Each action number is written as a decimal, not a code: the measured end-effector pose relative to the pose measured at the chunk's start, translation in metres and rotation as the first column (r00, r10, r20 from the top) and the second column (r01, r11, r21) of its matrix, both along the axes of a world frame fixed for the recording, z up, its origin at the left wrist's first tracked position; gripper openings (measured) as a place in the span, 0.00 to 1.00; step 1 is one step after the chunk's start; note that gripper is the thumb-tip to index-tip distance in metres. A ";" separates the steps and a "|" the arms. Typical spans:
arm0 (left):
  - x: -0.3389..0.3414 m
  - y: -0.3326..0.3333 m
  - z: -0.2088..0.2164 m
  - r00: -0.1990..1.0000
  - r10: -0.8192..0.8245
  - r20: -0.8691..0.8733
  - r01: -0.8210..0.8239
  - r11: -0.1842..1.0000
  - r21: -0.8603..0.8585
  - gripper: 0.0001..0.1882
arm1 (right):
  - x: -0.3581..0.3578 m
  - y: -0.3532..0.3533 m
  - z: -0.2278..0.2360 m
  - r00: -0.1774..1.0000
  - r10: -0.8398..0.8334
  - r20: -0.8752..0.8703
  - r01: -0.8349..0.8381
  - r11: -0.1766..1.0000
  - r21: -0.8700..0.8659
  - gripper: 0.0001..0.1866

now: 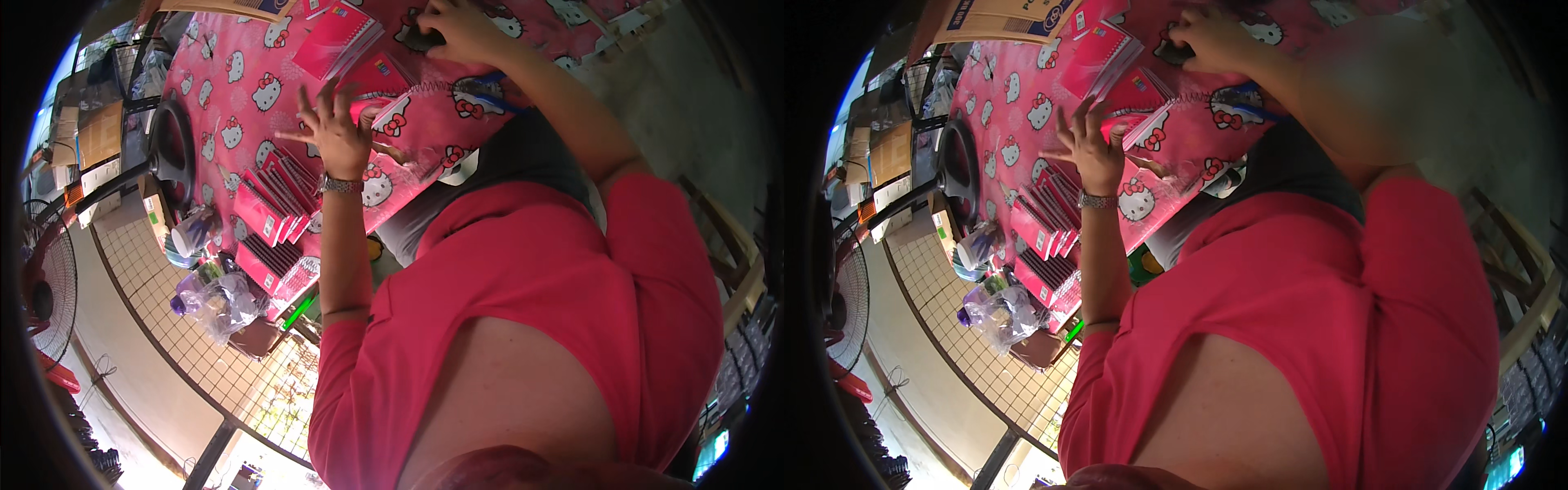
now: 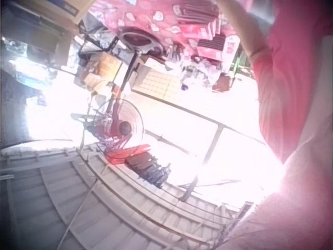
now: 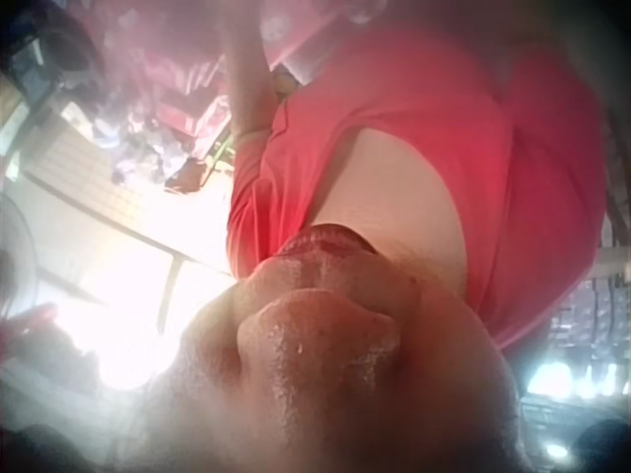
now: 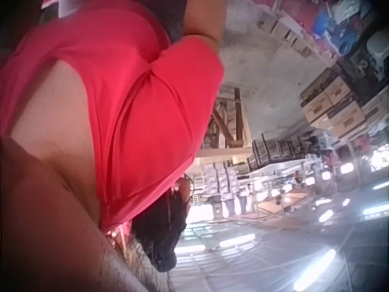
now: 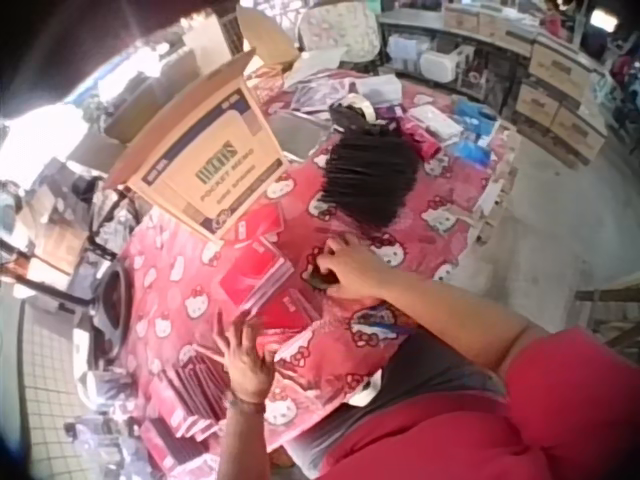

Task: The person aligns the spiral bindings of small pink notebooks and stacks them on a table with a pink tablecloth.

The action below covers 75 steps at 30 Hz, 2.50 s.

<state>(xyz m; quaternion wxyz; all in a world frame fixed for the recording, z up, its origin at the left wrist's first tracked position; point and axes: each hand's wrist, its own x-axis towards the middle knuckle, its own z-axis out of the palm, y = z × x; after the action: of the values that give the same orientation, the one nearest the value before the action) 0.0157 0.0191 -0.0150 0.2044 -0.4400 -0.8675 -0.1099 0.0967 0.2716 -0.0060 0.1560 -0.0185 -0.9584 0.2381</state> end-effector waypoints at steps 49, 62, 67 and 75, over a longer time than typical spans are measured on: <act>-0.045 -0.035 -0.020 0.685 -0.190 0.703 -0.237 0.855 0.461 0.12 | -0.061 0.000 -0.050 0.949 0.124 0.291 0.007 0.912 -0.410 0.23; -0.010 -0.034 -0.041 0.755 -0.214 0.619 -0.354 0.662 0.661 0.13 | 0.109 -0.036 -0.060 0.985 -0.050 0.166 0.043 0.998 0.043 0.29; -0.012 -0.044 -0.046 0.720 -0.172 0.672 -0.382 0.711 0.591 0.10 | 0.057 -0.093 -0.021 0.971 0.120 -0.209 -0.165 0.963 -0.212 0.26; -0.006 -0.050 -0.052 0.744 -0.114 0.658 -0.343 0.781 0.522 0.09 | 0.011 -0.131 -0.003 0.950 0.166 -0.264 -0.181 0.983 -0.035 0.25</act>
<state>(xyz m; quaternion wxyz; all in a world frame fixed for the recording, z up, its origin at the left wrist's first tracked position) 0.0098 -0.0313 -0.0668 0.0239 -0.2234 -0.8245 -0.5193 0.1078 0.1401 -0.0087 0.2582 0.0926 -0.9201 0.2796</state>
